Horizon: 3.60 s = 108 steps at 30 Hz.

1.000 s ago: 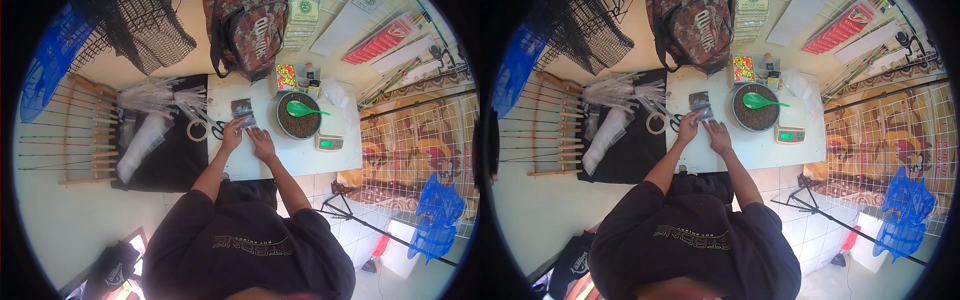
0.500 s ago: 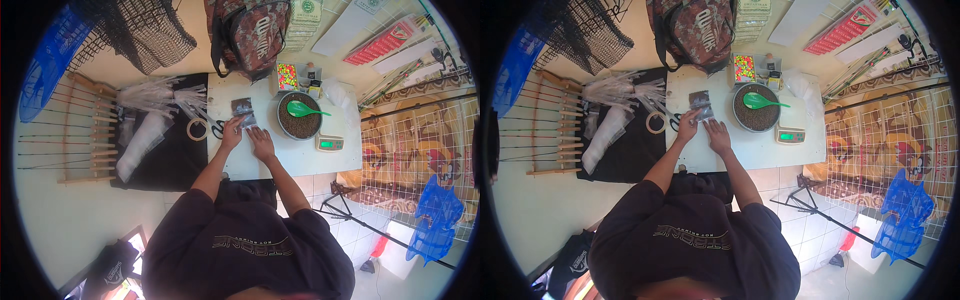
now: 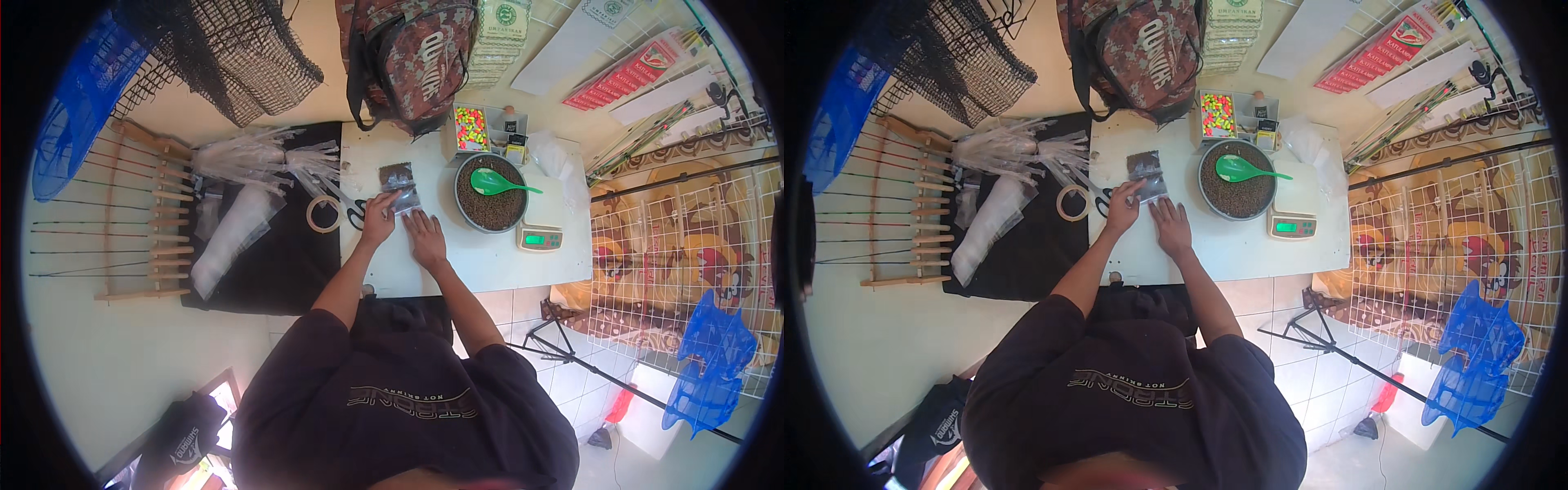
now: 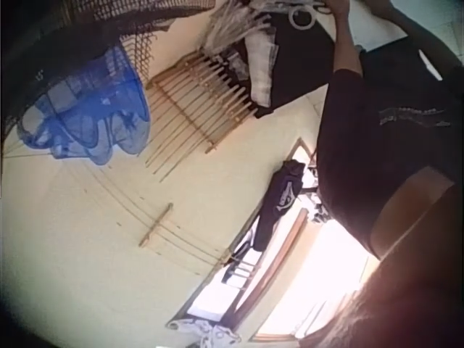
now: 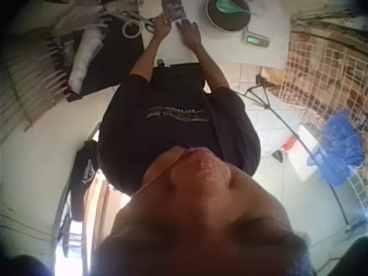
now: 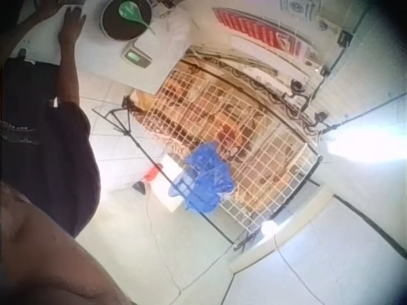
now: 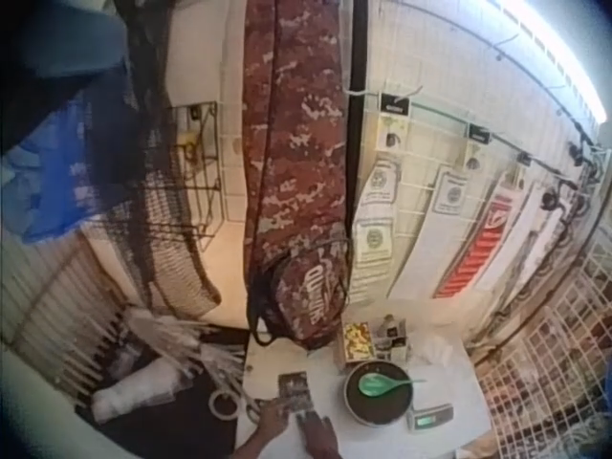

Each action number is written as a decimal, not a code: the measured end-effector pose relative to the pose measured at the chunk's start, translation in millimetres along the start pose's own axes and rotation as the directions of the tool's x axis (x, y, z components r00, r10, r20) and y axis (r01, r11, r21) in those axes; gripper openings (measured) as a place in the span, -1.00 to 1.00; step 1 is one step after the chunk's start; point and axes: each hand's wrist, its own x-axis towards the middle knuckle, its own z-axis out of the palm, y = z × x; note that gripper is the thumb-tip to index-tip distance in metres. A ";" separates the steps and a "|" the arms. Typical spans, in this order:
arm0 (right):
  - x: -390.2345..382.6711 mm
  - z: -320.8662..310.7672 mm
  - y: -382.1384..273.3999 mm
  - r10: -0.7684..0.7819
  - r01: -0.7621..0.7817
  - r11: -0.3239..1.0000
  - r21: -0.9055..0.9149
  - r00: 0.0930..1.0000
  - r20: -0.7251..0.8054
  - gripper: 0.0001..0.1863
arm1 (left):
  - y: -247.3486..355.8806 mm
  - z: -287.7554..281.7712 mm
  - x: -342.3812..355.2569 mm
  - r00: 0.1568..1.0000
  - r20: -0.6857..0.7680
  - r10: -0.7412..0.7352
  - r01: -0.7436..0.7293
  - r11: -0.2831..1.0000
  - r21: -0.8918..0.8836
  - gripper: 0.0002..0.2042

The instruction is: The recorder is scooping fish bait pellets into a small plastic bag, weighing the bag on a digital scale, and sealing it with tape.

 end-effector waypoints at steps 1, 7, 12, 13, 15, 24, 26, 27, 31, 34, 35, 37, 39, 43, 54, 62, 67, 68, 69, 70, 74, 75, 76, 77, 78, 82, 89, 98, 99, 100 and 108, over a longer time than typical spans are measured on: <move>0.4 -1.4 -2.3 0.010 -0.010 1.000 0.003 1.000 0.016 -0.22 | -0.7 -1.0 0.9 1.000 -0.002 0.001 -0.001 1.000 0.002 -0.50; -1.4 3.7 -4.3 0.003 -0.003 1.000 -0.007 1.000 -0.029 -0.23 | -1.7 -3.4 9.9 0.999 0.046 -0.022 0.023 0.999 -0.029 -0.52; -0.6 4.5 -1.9 0.000 0.000 1.000 0.003 0.999 -0.035 -0.25 | 4.1 -14.7 11.5 0.984 0.171 0.058 -0.066 0.997 0.044 -0.38; -0.9 4.7 -1.0 -0.001 0.002 1.000 0.004 0.999 -0.051 -0.25 | 9.8 -16.1 10.7 0.983 0.175 0.059 -0.067 0.997 0.042 -0.38; -1.0 4.4 -1.6 0.002 -0.002 1.000 -0.011 0.999 -0.048 -0.26 | 19.8 -19.6 8.0 0.978 0.191 0.079 -0.099 0.990 0.096 -0.31; -0.7 2.1 -4.0 0.003 -0.003 1.000 -0.009 0.999 -0.033 -0.25 | 11.9 -9.1 7.7 0.988 0.142 0.065 -0.088 0.983 0.162 -0.29; -0.8 2.1 -3.5 0.007 -0.007 1.000 -0.023 1.000 -0.023 -0.24 | 13.5 -8.6 9.9 0.987 0.150 0.060 -0.085 0.983 0.163 -0.28; -1.0 1.6 -4.3 0.011 -0.011 1.000 -0.024 1.000 -0.021 -0.25 | 15.3 -9.8 11.2 0.987 0.151 0.060 -0.084 0.983 0.162 -0.28; -1.5 0.7 -5.0 0.021 -0.021 1.000 -0.010 0.999 -0.025 -0.25 | 16.5 -14.6 15.6 0.976 0.204 0.081 -0.115 0.980 0.161 -0.29; -1.0 -0.3 -5.0 0.019 -0.017 0.998 -0.068 0.999 0.037 -0.33 | 14.5 -16.4 14.6 0.966 0.219 0.138 -0.180 0.967 0.183 -0.30; -1.0 -0.4 -5.4 0.019 -0.016 0.998 -0.068 0.999 0.038 -0.33 | 14.0 -16.9 14.0 0.967 0.207 0.148 -0.191 0.960 0.206 -0.30; -1.3 -0.4 -5.0 0.012 -0.010 0.997 -0.072 1.000 0.021 -0.33 | 12.5 -15.6 13.5 0.971 0.197 0.137 -0.180 0.959 0.219 -0.31; -1.3 -0.6 -4.9 0.014 -0.012 0.998 -0.069 1.000 0.019 -0.32 | 11.5 -14.0 13.3 0.977 0.177 0.118 -0.160 0.956 0.246 -0.32; -1.3 -0.8 -5.5 0.017 -0.017 1.000 -0.012 1.000 -0.022 -0.25 | 13.2 -11.1 13.2 0.981 0.161 0.104 -0.139 0.964 0.229 -0.33; -2.0 -0.5 -6.0 0.036 -0.036 0.999 0.005 0.999 -0.014 -0.24 | 5.1 -6.7 12.9 0.999 0.047 0.006 -0.014 0.987 0.163 -0.39; -1.2 0.9 -4.9 0.025 -0.025 0.999 -0.038 1.000 0.006 -0.29 | -3.2 4.6 21.5 0.998 0.001 -0.056 0.055 0.987 0.149 -0.43; -1.3 -0.3 -6.0 0.031 -0.030 0.999 -0.026 0.999 0.033 -0.28 | -6.1 1.7 22.5 0.997 -0.007 -0.078 0.079 0.985 0.151 -0.43; -1.3 0.3 -5.3 0.030 -0.030 0.999 -0.016 1.000 0.003 -0.28 | -6.6 1.7 23.9 0.997 -0.022 -0.072 0.074 0.988 0.134 -0.43; -0.6 0.5 -5.7 0.028 -0.028 1.000 -0.004 0.999 -0.029 -0.27 | -8.4 1.8 24.8 0.997 -0.037 -0.066 0.070 0.991 0.117 -0.43; -0.3 0.5 -5.8 0.027 -0.027 1.000 -0.005 0.999 -0.028 -0.27 | -9.8 2.6 25.3 0.996 -0.068 -0.060 0.068 0.992 0.107 -0.43; -0.2 -0.3 -7.2 0.031 -0.030 0.999 -0.020 0.998 0.050 -0.26 | -14.9 3.7 28.4 0.980 -0.080 -0.182 0.185 0.982 0.034 -0.46; -0.5 1.1 -6.0 0.031 -0.030 0.999 -0.022 0.998 0.051 -0.26 | -13.5 4.7 29.9 0.980 -0.079 -0.181 0.184 0.982 0.032 -0.46; -0.9 2.3 -4.4 0.033 -0.032 0.999 -0.023 0.998 0.052 -0.26 | -12.2 5.8 31.8 0.975 -0.072 -0.209 0.212 0.976 0.041 -0.46; -1.4 3.5 -2.5 0.032 -0.032 0.999 -0.014 0.999 0.023 -0.25 | -11.0 6.8 34.0 0.970 -0.066 -0.236 0.239 0.970 0.050 -0.46; -0.6 2.7 -3.8 0.026 -0.026 1.000 -0.001 1.000 -0.006 -0.25 | -15.8 7.9 35.4 0.967 -0.069 -0.247 0.251 0.967 0.048 -0.45; 0.9 2.0 -4.4 0.027 -0.027 1.000 0.004 1.000 -0.004 -0.25 | -22.1 12.0 39.9 0.940 -0.070 -0.334 0.333 0.943 -0.023 -0.43; 1.7 -1.8 -5.0 0.027 -0.025 0.999 -0.048 0.999 0.043 -0.25 | -17.6 13.1 46.0 0.900 -0.100 -0.424 0.419 0.906 -0.063 -0.48; 2.4 0.0 -8.1 0.036 -0.036 0.999 0.017 0.999 -0.001 -0.22 | -22.1 12.3 45.2 0.890 -0.094 -0.447 0.441 0.894 -0.072 -0.50; 3.0 -2.6 -8.6 0.045 -0.045 0.999 0.015 0.999 0.024 -0.22 | -21.1 11.6 43.8 0.921 -0.105 -0.375 0.367 0.926 -0.084 -0.53; 3.4 -1.2 -8.2 0.046 -0.047 0.999 0.024 0.999 0.021 -0.22 | -20.0 10.5 41.8 0.947 -0.117 -0.301 0.291 0.952 -0.096 -0.56; 2.5 -2.7 -2.2 0.066 -0.049 0.980 0.191 0.994 -0.083 -0.33 | -0.4 -17.8 9.5 0.952 0.106 0.286 -0.305 0.902 0.305 -0.72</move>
